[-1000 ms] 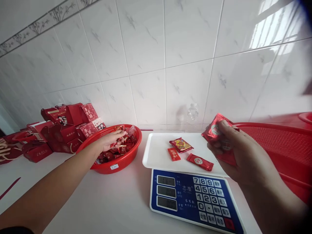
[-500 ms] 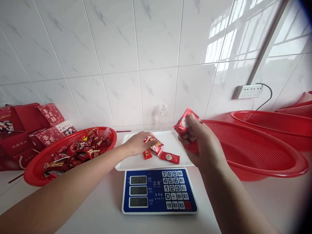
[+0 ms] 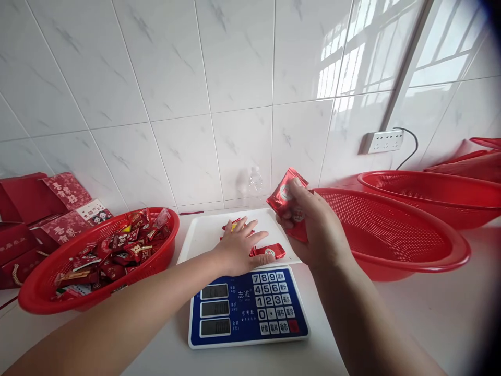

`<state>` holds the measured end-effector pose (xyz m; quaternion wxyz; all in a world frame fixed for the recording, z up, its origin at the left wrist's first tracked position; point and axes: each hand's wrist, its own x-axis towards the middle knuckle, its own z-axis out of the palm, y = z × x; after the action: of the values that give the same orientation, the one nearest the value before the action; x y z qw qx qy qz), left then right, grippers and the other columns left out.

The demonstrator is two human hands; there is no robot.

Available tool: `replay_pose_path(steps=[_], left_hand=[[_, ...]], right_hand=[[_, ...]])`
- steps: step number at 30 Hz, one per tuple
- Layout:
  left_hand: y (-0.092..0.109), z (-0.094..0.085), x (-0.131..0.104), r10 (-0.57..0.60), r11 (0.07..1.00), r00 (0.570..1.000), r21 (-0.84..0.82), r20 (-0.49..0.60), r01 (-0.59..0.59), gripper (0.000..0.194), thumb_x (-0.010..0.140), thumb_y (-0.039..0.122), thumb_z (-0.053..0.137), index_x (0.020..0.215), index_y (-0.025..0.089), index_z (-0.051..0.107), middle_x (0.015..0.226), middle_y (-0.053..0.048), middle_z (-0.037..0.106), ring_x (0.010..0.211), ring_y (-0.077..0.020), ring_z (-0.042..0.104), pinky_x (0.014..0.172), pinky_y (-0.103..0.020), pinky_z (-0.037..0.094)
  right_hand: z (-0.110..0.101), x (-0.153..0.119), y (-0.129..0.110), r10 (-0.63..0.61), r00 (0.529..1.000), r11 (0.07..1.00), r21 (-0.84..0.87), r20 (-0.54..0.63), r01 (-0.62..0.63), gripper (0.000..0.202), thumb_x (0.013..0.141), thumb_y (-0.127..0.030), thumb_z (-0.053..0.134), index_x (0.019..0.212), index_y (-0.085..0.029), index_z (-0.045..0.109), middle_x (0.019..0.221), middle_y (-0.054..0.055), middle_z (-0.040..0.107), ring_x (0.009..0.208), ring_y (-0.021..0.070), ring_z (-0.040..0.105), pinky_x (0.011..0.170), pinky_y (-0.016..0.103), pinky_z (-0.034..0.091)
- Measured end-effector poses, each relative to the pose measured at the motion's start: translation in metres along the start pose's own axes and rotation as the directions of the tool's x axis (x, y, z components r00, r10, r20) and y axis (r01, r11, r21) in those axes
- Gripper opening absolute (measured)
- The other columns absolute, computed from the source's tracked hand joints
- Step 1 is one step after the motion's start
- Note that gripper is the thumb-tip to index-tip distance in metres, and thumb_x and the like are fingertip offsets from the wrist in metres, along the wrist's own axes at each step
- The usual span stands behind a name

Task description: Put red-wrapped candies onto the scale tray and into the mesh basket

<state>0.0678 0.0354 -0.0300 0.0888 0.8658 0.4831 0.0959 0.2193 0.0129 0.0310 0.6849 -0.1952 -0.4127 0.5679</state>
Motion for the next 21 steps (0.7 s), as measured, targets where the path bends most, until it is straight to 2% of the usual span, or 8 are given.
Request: replay_pose_path(steps=[2, 4, 7, 10, 14, 17, 21], left_hand=[[0.0, 0.004, 0.007, -0.006, 1.0, 1.0, 0.008, 0.03, 0.006, 0.068, 0.078, 0.072, 0.03, 0.132, 0.033, 0.045, 0.151, -0.008, 0.024, 0.139, -0.0356, 0.001, 0.105, -0.062, -0.005], [0.0, 0.008, 0.012, -0.04, 0.999, 0.999, 0.03, 0.035, 0.039, 0.062, 0.081, 0.068, 0.03, 0.126, 0.032, 0.052, 0.148, -0.009, 0.031, 0.138, -0.0373, 0.007, 0.103, -0.064, -0.002], [-0.002, 0.012, 0.017, -0.104, 0.994, 0.993, 0.012, -0.052, 0.104, 0.047, 0.083, 0.054, 0.039, 0.115, 0.027, 0.06, 0.141, -0.012, 0.041, 0.133, -0.0377, 0.024, 0.102, -0.064, 0.01], [-0.007, 0.009, 0.019, -0.142, 0.989, 0.977, -0.056, -0.157, 0.135, 0.04, 0.083, 0.036, 0.043, 0.119, 0.024, 0.056, 0.138, -0.011, 0.044, 0.128, -0.0315, 0.035, 0.105, -0.054, 0.02], [-0.026, -0.014, 0.017, -0.228, 0.97, 0.945, -0.142, -0.235, 0.199, 0.043, 0.085, 0.03, 0.039, 0.125, 0.02, 0.049, 0.136, -0.008, 0.047, 0.124, -0.0231, 0.042, 0.103, -0.035, 0.032], [-0.048, -0.039, 0.006, -0.368, 0.923, 0.889, -0.22, -0.274, 0.314, 0.041, 0.085, 0.033, 0.038, 0.123, 0.019, 0.05, 0.132, -0.007, 0.051, 0.121, -0.0226, 0.046, 0.099, -0.032, 0.036], [-0.079, -0.065, -0.024, -0.504, 0.856, 0.819, -0.287, -0.275, 0.43, 0.038, 0.084, 0.039, 0.043, 0.115, 0.02, 0.053, 0.126, -0.005, 0.057, 0.115, -0.0221, 0.051, 0.095, -0.031, 0.039]], right_hand=[[0.001, -0.001, 0.0, 0.006, 1.0, 1.0, -0.009, -0.007, -0.006, 0.034, 0.066, -0.04, 0.074, 0.059, -0.02, 0.047, 0.054, -0.006, 0.044, 0.046, 0.0055, 0.039, 0.038, 0.017, 0.03], [0.001, -0.001, 0.001, 0.013, 1.0, 1.0, -0.01, -0.007, -0.014, 0.033, 0.066, -0.04, 0.074, 0.059, -0.02, 0.048, 0.055, -0.006, 0.045, 0.046, 0.0055, 0.039, 0.038, 0.018, 0.03], [0.001, -0.002, 0.001, 0.015, 1.0, 1.0, -0.009, 0.01, -0.015, 0.033, 0.066, -0.039, 0.074, 0.059, -0.019, 0.048, 0.056, -0.005, 0.045, 0.047, 0.0055, 0.04, 0.038, 0.017, 0.031], [0.001, -0.002, 0.001, 0.004, 1.0, 0.999, -0.032, 0.012, -0.003, 0.034, 0.066, -0.04, 0.074, 0.059, -0.02, 0.047, 0.056, -0.006, 0.044, 0.047, 0.0059, 0.041, 0.039, 0.018, 0.032], [0.001, -0.001, 0.001, 0.005, 1.0, 0.999, -0.053, 0.017, -0.004, 0.036, 0.067, -0.043, 0.072, 0.057, -0.02, 0.046, 0.053, -0.006, 0.044, 0.045, 0.0057, 0.04, 0.038, 0.018, 0.031], [0.0, 0.001, 0.003, 0.025, 1.0, 0.998, -0.056, 0.001, -0.025, 0.034, 0.067, -0.043, 0.072, 0.058, -0.02, 0.048, 0.052, -0.006, 0.046, 0.043, 0.0051, 0.039, 0.038, 0.018, 0.03], [-0.001, 0.004, 0.008, 0.066, 0.998, 0.992, -0.106, 0.026, -0.062, 0.029, 0.064, -0.042, 0.074, 0.063, -0.019, 0.056, 0.056, -0.004, 0.053, 0.046, 0.0057, 0.042, 0.04, 0.018, 0.032]])
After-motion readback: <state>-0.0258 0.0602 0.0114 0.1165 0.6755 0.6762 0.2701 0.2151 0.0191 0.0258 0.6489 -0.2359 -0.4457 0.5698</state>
